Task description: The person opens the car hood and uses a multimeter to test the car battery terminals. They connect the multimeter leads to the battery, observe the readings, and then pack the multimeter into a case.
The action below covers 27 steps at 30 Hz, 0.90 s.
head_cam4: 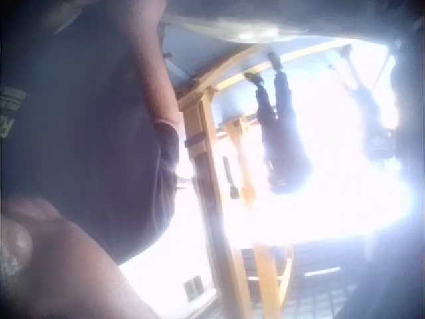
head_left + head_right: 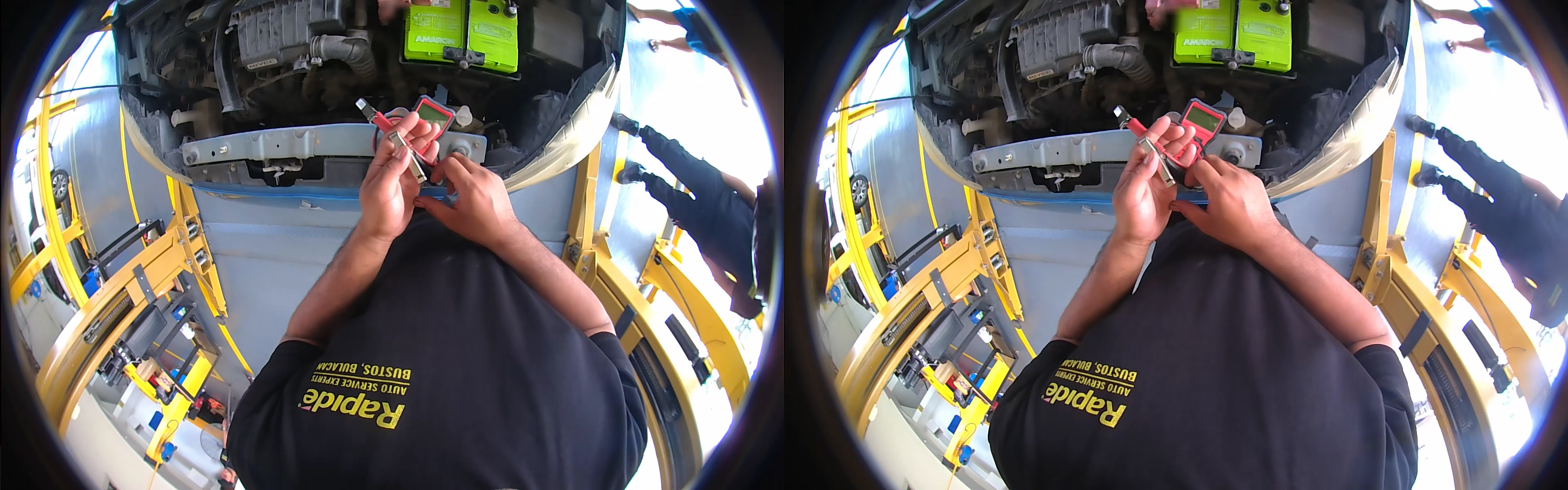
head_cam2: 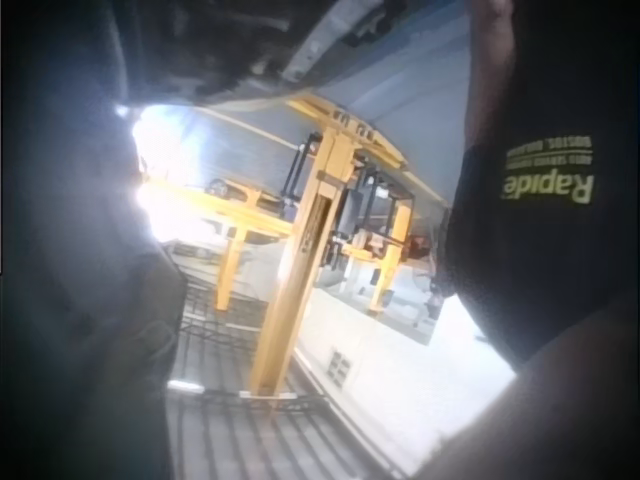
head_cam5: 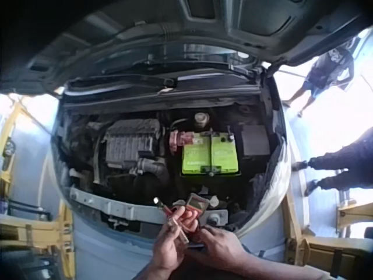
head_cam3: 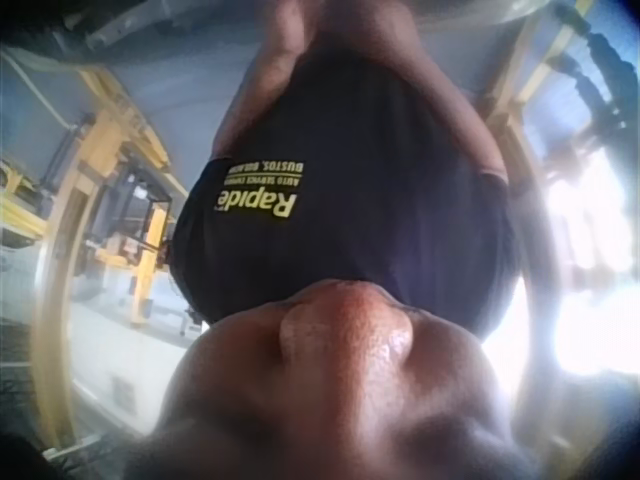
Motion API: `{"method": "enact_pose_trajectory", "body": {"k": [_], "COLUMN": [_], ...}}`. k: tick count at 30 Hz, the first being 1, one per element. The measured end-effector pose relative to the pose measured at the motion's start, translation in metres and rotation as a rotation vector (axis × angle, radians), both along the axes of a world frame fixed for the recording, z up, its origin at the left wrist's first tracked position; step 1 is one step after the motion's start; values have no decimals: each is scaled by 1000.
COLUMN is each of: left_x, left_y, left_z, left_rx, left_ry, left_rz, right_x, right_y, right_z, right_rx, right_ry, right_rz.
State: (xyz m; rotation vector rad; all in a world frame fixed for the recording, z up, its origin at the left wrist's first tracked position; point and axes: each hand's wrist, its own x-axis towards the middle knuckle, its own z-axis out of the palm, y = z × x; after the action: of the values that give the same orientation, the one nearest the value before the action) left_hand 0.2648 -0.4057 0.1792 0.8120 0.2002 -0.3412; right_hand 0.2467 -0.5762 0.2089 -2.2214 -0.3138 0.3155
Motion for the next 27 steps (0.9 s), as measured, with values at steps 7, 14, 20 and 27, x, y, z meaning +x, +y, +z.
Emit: {"method": "enact_pose_trajectory", "body": {"k": [7, 14, 20, 27], "left_x": [22, 61, 65, 25], "left_y": [41, 106, 138, 95], "left_z": [-5, -3, 1, 24], "left_rx": [139, 567, 689, 470], "left_ry": [-145, -211, -142, -307], "left_rz": [49, 258, 329, -442], "right_x": [-13, -36, -37, -1], "right_y": [-15, -90, -125, -93], "right_z": [-7, -19, -2, -2], "right_rx": [233, 460, 887, 937], "right_ry": [146, 429, 303, 294], "right_rz": [106, -228, -476, -595]}}
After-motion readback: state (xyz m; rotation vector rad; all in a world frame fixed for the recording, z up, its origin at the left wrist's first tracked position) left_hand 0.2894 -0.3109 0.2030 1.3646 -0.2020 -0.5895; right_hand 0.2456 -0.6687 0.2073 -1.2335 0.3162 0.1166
